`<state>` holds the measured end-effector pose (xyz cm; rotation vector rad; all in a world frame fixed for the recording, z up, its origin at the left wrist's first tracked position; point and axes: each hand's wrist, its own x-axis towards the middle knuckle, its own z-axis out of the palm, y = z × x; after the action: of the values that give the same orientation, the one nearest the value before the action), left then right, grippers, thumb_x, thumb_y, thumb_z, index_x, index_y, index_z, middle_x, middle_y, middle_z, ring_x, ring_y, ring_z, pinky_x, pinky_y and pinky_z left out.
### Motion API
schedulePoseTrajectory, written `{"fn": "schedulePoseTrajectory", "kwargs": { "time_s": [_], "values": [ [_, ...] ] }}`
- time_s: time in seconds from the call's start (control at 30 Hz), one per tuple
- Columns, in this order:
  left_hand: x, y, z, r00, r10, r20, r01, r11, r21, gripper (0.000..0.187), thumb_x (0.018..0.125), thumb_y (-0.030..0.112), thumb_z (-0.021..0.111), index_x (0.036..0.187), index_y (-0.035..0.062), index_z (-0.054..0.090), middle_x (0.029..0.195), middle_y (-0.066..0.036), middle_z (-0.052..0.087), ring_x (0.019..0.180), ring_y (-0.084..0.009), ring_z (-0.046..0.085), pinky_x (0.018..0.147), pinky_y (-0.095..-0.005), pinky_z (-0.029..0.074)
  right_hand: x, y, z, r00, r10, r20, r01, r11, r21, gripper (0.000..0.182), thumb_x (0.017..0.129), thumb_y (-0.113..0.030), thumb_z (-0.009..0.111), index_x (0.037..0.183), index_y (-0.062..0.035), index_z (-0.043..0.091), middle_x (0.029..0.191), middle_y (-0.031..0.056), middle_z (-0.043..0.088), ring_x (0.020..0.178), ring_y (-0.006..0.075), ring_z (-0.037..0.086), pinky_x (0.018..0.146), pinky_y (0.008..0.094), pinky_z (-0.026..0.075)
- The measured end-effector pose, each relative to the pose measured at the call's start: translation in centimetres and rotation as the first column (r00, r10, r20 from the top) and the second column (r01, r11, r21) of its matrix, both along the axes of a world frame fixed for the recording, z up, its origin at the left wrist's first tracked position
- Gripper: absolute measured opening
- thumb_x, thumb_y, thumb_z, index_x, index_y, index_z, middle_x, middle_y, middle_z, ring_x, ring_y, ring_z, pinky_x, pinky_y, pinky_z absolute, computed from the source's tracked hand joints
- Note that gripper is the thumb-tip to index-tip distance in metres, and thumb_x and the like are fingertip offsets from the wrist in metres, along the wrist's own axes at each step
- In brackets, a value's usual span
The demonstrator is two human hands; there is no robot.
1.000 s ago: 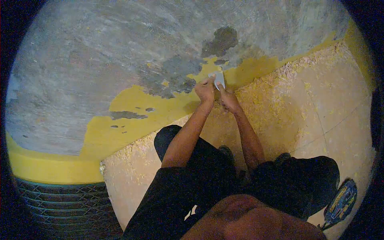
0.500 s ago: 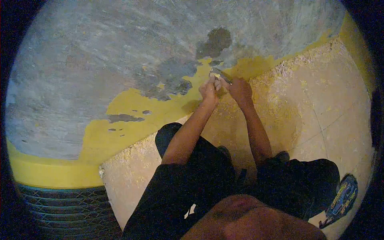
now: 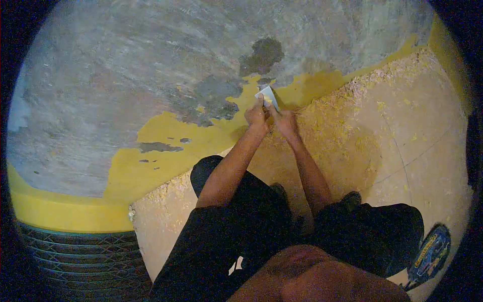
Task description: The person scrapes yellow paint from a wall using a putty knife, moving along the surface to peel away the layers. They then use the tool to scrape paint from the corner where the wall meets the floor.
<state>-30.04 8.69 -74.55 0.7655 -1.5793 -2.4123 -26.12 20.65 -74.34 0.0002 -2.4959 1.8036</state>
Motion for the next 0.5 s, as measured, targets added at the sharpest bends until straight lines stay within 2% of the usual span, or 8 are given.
{"fn": "schedulePoseTrajectory", "kwargs": {
  "time_s": [0.07, 0.1, 0.17, 0.2, 0.27, 0.37, 0.43, 0.5],
  "values": [
    [0.3, -0.1, 0.5, 0.999, 0.045, -0.031, -0.049, 0.992, -0.120, 0.031, 0.080, 0.030, 0.077, 0.075, 0.0022, 0.065, 0.067, -0.006, 0.061, 0.054, -0.0172, 0.056, 0.047, -0.0283, 0.044, 0.1, -4.4, -3.6, 0.972, -0.031, 0.231, 0.113, 0.930, -0.349, 0.067, 0.085, -0.065, 0.050, 0.073, -0.0017, 0.065, 0.058, 0.0140, 0.059, 0.053, 0.0287, 0.061, 0.055, 0.0405, 0.050],
    [1.3, 0.7, 2.1, 0.992, 0.126, 0.016, -0.112, 0.927, -0.357, 0.031, 0.078, 0.029, 0.079, 0.075, 0.0007, 0.067, 0.067, -0.007, 0.063, 0.054, -0.0190, 0.057, 0.049, -0.0300, 0.045, 0.7, -5.2, -3.5, 0.973, -0.029, 0.230, 0.111, 0.929, -0.353, 0.067, 0.085, -0.065, 0.050, 0.073, -0.0017, 0.065, 0.058, 0.0140, 0.059, 0.053, 0.0287, 0.061, 0.055, 0.0405, 0.050],
    [1.7, -0.2, 2.7, 0.975, 0.219, 0.041, -0.156, 0.803, -0.575, 0.032, 0.075, 0.028, 0.081, 0.076, -0.0008, 0.069, 0.068, -0.009, 0.064, 0.054, -0.0208, 0.058, 0.050, -0.0317, 0.046, 2.3, -6.7, -2.8, 0.770, 0.424, 0.477, 0.042, 0.713, -0.700, 0.054, 0.090, -0.058, 0.047, 0.080, -0.0077, 0.063, 0.060, 0.0042, 0.057, 0.052, 0.0186, 0.057, 0.052, 0.0349, 0.048],
    [1.0, -1.7, 1.4, 0.970, 0.239, 0.050, -0.135, 0.694, -0.708, 0.032, 0.074, 0.029, 0.081, 0.078, -0.0009, 0.070, 0.066, -0.011, 0.065, 0.054, -0.0230, 0.058, 0.053, -0.0345, 0.047, 2.9, -8.1, -2.1, 0.770, 0.423, 0.477, 0.042, 0.712, -0.700, 0.054, 0.090, -0.058, 0.047, 0.080, -0.0077, 0.063, 0.060, 0.0042, 0.057, 0.052, 0.0186, 0.057, 0.052, 0.0349, 0.048],
    [0.7, -2.9, 1.2, 0.965, 0.257, 0.055, -0.104, 0.567, -0.817, 0.033, 0.074, 0.030, 0.081, 0.079, -0.0010, 0.071, 0.065, -0.013, 0.066, 0.055, -0.0252, 0.059, 0.055, -0.0373, 0.048, 3.6, -10.5, -1.2, 0.843, 0.464, 0.272, 0.281, 0.051, -0.958, 0.045, 0.093, -0.054, 0.044, 0.090, -0.0118, 0.061, 0.068, -0.0013, 0.057, 0.056, 0.0152, 0.056, 0.049, 0.0311, 0.045],
    [1.9, -2.5, 3.4, 0.987, 0.163, -0.017, -0.078, 0.377, -0.923, 0.033, 0.075, 0.031, 0.079, 0.080, -0.0004, 0.071, 0.067, -0.017, 0.067, 0.057, -0.0282, 0.061, 0.058, -0.0404, 0.047, 2.6, -11.6, -3.5, 0.802, 0.481, 0.354, 0.242, 0.280, -0.929, 0.053, 0.089, -0.066, 0.043, 0.071, -0.0175, 0.057, 0.053, -0.0036, 0.050, 0.034, 0.0113, 0.038, 0.030, 0.0305, 0.027],
    [3.2, -1.2, 5.4, 0.966, -0.002, -0.257, -0.249, 0.245, -0.937, 0.033, 0.075, 0.034, 0.077, 0.079, 0.0017, 0.073, 0.065, -0.018, 0.066, 0.056, -0.0303, 0.062, 0.057, -0.0399, 0.047, 1.9, -11.9, -4.9, 0.787, 0.543, 0.292, 0.182, 0.247, -0.952, 0.051, 0.090, -0.065, 0.043, 0.074, -0.0176, 0.057, 0.055, -0.0034, 0.050, 0.035, 0.0117, 0.040, 0.031, 0.0305, 0.029],
    [3.6, -0.3, 7.0, 0.980, 0.047, -0.191, -0.196, 0.174, -0.965, 0.033, 0.076, 0.034, 0.077, 0.077, 0.0013, 0.072, 0.063, -0.018, 0.065, 0.056, -0.0303, 0.063, 0.056, -0.0401, 0.047, 1.2, -11.6, -6.3, 0.743, 0.648, 0.168, 0.073, 0.171, -0.982, 0.048, 0.091, -0.062, 0.042, 0.080, -0.0178, 0.057, 0.057, -0.0029, 0.052, 0.038, 0.0124, 0.042, 0.033, 0.0305, 0.033]
  ]
}}
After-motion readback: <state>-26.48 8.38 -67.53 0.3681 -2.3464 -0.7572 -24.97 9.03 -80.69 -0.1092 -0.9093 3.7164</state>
